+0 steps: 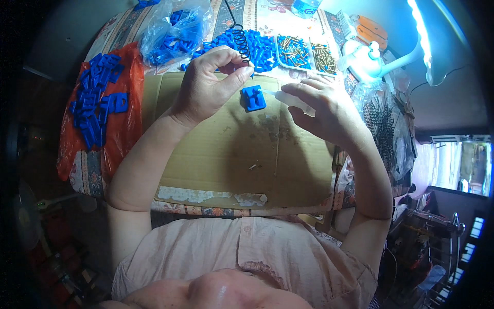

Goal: The person assembles small components by attaching springs to blue plastic parts using an assembly tool.

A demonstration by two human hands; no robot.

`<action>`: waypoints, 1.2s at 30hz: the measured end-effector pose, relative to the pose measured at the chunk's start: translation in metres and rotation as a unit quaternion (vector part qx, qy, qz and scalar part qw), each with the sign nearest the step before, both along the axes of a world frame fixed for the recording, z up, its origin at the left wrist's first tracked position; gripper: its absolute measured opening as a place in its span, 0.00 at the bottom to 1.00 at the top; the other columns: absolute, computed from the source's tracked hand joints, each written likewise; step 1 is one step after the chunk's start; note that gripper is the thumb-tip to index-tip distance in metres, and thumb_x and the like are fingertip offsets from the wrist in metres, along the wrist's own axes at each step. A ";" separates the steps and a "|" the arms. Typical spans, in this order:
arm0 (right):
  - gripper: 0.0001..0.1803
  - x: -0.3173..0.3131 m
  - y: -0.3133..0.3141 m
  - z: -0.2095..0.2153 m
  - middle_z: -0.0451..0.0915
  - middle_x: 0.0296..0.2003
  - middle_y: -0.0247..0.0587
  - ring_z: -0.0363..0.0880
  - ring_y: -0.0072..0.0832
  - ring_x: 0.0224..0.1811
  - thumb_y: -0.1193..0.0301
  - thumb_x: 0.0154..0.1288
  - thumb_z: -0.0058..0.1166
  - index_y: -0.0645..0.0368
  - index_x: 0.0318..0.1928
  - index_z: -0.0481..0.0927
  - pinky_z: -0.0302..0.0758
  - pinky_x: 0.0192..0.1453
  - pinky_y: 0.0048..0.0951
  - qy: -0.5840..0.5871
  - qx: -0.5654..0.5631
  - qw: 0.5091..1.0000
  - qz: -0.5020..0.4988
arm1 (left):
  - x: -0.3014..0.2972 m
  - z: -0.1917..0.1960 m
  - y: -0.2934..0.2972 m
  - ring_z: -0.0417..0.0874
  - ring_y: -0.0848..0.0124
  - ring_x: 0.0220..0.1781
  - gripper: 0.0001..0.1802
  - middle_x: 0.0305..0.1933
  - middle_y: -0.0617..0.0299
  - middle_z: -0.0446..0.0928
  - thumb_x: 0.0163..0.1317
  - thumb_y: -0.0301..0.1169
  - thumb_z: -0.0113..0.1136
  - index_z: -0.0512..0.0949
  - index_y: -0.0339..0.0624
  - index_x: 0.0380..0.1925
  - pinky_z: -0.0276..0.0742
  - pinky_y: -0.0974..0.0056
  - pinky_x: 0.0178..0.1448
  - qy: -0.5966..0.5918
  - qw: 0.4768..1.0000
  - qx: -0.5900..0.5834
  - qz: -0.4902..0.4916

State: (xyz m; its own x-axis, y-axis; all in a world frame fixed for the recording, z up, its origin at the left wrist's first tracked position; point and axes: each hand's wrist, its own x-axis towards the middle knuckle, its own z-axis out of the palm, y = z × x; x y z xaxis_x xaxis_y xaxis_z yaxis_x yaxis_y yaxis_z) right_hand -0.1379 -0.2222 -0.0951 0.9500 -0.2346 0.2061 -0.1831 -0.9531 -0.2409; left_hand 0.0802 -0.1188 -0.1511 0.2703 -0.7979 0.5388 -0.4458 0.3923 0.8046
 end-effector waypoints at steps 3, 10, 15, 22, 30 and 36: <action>0.19 0.001 0.000 0.001 0.82 0.40 0.44 0.80 0.42 0.46 0.74 0.52 0.61 0.57 0.48 0.80 0.74 0.53 0.39 0.001 -0.009 1.000 0.006 | -0.001 0.000 0.000 0.84 0.66 0.33 0.07 0.30 0.54 0.80 0.57 0.28 0.63 0.81 0.34 0.30 0.80 0.65 0.41 0.015 1.000 -0.010 -0.005; 0.19 0.002 0.001 0.002 0.82 0.40 0.44 0.80 0.42 0.46 0.74 0.52 0.61 0.56 0.48 0.80 0.75 0.53 0.39 -0.001 -0.012 1.000 0.001 | 0.000 0.002 0.001 0.84 0.65 0.34 0.07 0.30 0.53 0.80 0.57 0.28 0.63 0.80 0.34 0.31 0.80 0.64 0.41 -0.002 1.000 -0.005 -0.003; 0.19 0.003 0.001 0.003 0.82 0.40 0.43 0.80 0.42 0.46 0.73 0.52 0.61 0.56 0.47 0.80 0.75 0.54 0.39 -0.003 -0.015 1.000 0.002 | 0.001 0.002 0.002 0.84 0.65 0.33 0.07 0.30 0.54 0.80 0.57 0.28 0.63 0.80 0.34 0.30 0.80 0.65 0.41 -0.009 1.000 -0.005 -0.002; 0.19 0.002 0.001 0.004 0.82 0.39 0.43 0.80 0.42 0.46 0.72 0.52 0.61 0.56 0.47 0.81 0.75 0.54 0.40 0.006 -0.018 1.000 -0.002 | -0.001 0.000 0.000 0.83 0.65 0.32 0.07 0.29 0.54 0.79 0.56 0.28 0.63 0.80 0.34 0.30 0.79 0.64 0.40 -0.003 1.000 -0.009 -0.003; 0.19 0.002 0.001 0.006 0.82 0.39 0.44 0.80 0.42 0.47 0.72 0.52 0.61 0.56 0.47 0.81 0.75 0.55 0.39 0.007 -0.019 1.000 -0.006 | -0.001 0.001 0.001 0.82 0.67 0.31 0.06 0.29 0.55 0.79 0.56 0.28 0.64 0.80 0.35 0.29 0.79 0.65 0.39 -0.004 1.000 -0.005 0.003; 0.19 0.004 0.000 0.004 0.82 0.39 0.44 0.80 0.42 0.46 0.73 0.51 0.60 0.57 0.47 0.81 0.75 0.55 0.40 0.013 -0.015 1.000 -0.001 | 0.000 -0.001 0.000 0.82 0.67 0.31 0.06 0.29 0.55 0.79 0.56 0.28 0.64 0.80 0.35 0.29 0.79 0.65 0.39 0.003 1.000 -0.009 -0.001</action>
